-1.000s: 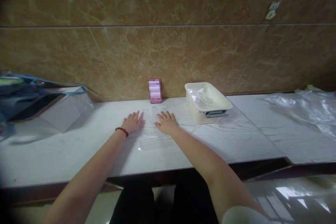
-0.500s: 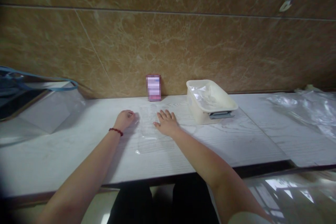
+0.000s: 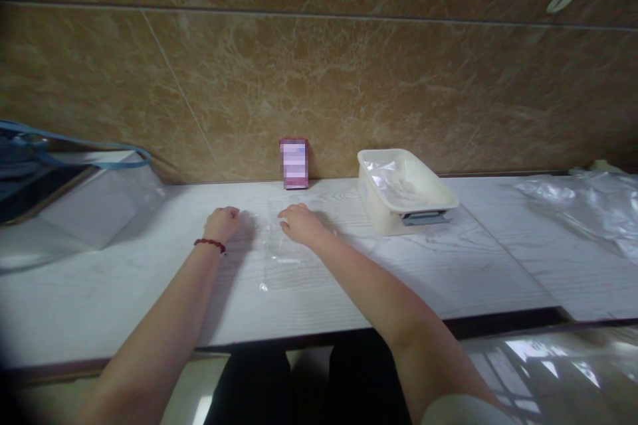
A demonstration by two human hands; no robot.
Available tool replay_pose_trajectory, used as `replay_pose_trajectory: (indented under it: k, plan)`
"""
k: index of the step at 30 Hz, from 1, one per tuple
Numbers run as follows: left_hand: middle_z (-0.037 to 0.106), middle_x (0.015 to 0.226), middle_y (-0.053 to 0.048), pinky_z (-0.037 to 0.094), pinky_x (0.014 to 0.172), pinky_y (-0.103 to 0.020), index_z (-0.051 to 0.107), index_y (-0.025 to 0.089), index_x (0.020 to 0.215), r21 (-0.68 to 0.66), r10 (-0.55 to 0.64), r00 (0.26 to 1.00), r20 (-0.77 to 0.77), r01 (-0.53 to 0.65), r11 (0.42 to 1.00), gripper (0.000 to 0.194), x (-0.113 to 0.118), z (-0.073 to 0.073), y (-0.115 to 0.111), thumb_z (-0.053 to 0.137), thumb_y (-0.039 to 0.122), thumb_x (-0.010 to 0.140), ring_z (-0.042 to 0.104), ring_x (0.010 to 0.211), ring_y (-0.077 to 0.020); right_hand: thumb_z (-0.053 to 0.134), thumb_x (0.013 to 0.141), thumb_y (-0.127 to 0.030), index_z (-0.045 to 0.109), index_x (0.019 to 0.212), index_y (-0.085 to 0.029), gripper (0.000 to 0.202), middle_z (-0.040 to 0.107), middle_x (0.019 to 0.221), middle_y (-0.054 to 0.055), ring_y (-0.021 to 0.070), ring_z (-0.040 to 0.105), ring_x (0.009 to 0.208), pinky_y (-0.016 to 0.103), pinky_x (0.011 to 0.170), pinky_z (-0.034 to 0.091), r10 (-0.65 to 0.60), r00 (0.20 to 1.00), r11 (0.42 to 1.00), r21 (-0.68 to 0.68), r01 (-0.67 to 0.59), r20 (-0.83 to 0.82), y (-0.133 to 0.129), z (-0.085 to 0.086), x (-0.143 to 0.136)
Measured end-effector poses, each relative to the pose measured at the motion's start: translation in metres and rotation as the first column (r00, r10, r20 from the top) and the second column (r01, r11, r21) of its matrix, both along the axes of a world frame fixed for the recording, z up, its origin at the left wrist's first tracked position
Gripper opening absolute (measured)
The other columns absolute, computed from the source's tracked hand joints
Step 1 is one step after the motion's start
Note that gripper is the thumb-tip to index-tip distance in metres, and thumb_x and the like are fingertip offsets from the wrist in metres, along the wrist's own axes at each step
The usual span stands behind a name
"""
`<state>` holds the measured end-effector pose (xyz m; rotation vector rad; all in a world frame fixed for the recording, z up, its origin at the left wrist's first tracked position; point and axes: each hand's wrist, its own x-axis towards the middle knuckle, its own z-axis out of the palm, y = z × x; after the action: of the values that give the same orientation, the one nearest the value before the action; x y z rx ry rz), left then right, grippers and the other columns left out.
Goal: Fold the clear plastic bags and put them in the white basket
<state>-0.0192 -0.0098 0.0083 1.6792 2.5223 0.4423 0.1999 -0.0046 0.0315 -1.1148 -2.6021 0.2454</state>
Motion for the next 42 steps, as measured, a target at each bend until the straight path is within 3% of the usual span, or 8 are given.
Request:
replay_pose_trajectory:
  k: [5,11,17,24,29,34,39,42]
  plan:
    - [0.057,0.097,-0.013,0.041,0.074,-0.037,0.062,0.020,0.092,-0.027,-0.062,0.998,0.002,0.062,0.998,0.039,0.010,-0.001,0.000,0.043,0.046,0.070,0.053,0.090,-0.0283,0.043,0.080,-0.023,0.059,0.101,-0.018,0.027,0.056,0.104,0.007,0.0170,0.046,0.100,0.030,0.086,0.033,0.086,0.994,0.996,-0.032,-0.084,0.069,-0.012,-0.009,-0.021]
    - [0.059,0.093,-0.011,0.040,0.076,-0.033,0.061,0.017,0.085,0.011,-0.142,0.990,-0.003,0.142,0.990,0.029,0.019,-0.004,0.005,0.039,0.033,0.075,0.053,0.090,-0.0245,0.041,0.081,-0.022,0.058,0.103,-0.022,0.028,0.055,0.102,0.005,0.0160,0.045,0.096,0.029,0.083,0.035,0.081,0.995,0.997,-0.014,-0.080,0.049,-0.018,-0.026,-0.022]
    - [0.062,0.077,-0.006,0.042,0.064,-0.026,0.047,0.015,0.093,0.178,-0.193,0.937,0.291,0.146,0.973,0.021,0.020,-0.002,0.006,0.035,0.027,0.080,0.058,0.073,-0.0156,0.046,0.078,-0.024,0.061,0.098,-0.022,0.024,0.054,0.098,0.005,0.0149,0.044,0.093,0.029,0.086,0.032,0.087,0.995,0.996,0.002,-0.087,-0.042,-0.013,-0.031,-0.022]
    - [0.061,0.073,-0.003,0.044,0.052,-0.022,0.038,0.017,0.101,0.258,-0.251,0.741,0.622,0.109,0.960,0.041,0.028,-0.007,0.003,0.054,0.035,0.068,0.058,0.057,-0.0115,0.053,0.073,-0.022,0.056,0.099,-0.016,0.027,0.055,0.094,0.005,0.0131,0.049,0.090,0.026,0.084,0.035,-0.020,0.973,0.991,-0.133,-0.011,-0.228,-0.008,-0.030,-0.027]
    - [0.062,0.074,-0.002,0.045,0.054,-0.024,0.037,0.018,0.104,0.288,-0.315,0.753,0.578,0.173,0.942,0.047,0.035,-0.006,-0.003,0.057,0.030,0.063,0.058,0.059,-0.0123,0.051,0.073,-0.020,0.045,0.107,-0.018,0.035,0.054,0.095,0.004,0.0099,0.051,0.070,0.025,0.072,0.041,-0.208,0.902,0.963,-0.242,0.121,-0.378,-0.001,-0.032,-0.027]
    - [0.064,0.080,-0.004,0.046,0.064,-0.027,0.036,0.019,0.105,0.286,-0.376,0.722,0.581,0.251,0.925,0.047,0.045,0.000,-0.008,0.057,0.027,0.064,0.060,0.071,-0.0144,0.047,0.074,-0.014,0.033,0.120,-0.021,0.049,0.049,0.115,0.004,0.0088,0.052,0.072,0.023,0.073,0.040,-0.151,0.891,0.982,-0.169,0.085,-0.428,0.000,-0.024,-0.023]
    - [0.064,0.087,-0.005,0.046,0.069,-0.028,0.036,0.018,0.108,0.259,-0.446,0.707,0.549,0.364,0.895,0.048,0.050,0.002,-0.010,0.055,0.027,0.066,0.060,0.075,-0.0143,0.045,0.078,-0.017,0.043,0.112,-0.024,0.035,0.058,0.099,0.000,0.0106,0.054,0.077,0.022,0.072,0.040,-0.155,0.924,0.977,-0.190,0.092,-0.349,0.002,-0.021,-0.019]
    - [0.061,0.091,-0.007,0.044,0.068,-0.028,0.040,0.017,0.106,0.166,-0.409,0.820,0.402,0.373,0.913,0.053,0.048,0.000,-0.014,0.060,0.032,0.060,0.059,0.077,-0.0163,0.043,0.079,-0.018,0.055,0.096,-0.020,0.020,0.059,0.090,0.002,0.0109,0.053,0.078,0.022,0.073,0.039,-0.158,0.932,0.981,-0.161,0.110,-0.326,0.004,-0.022,-0.016]
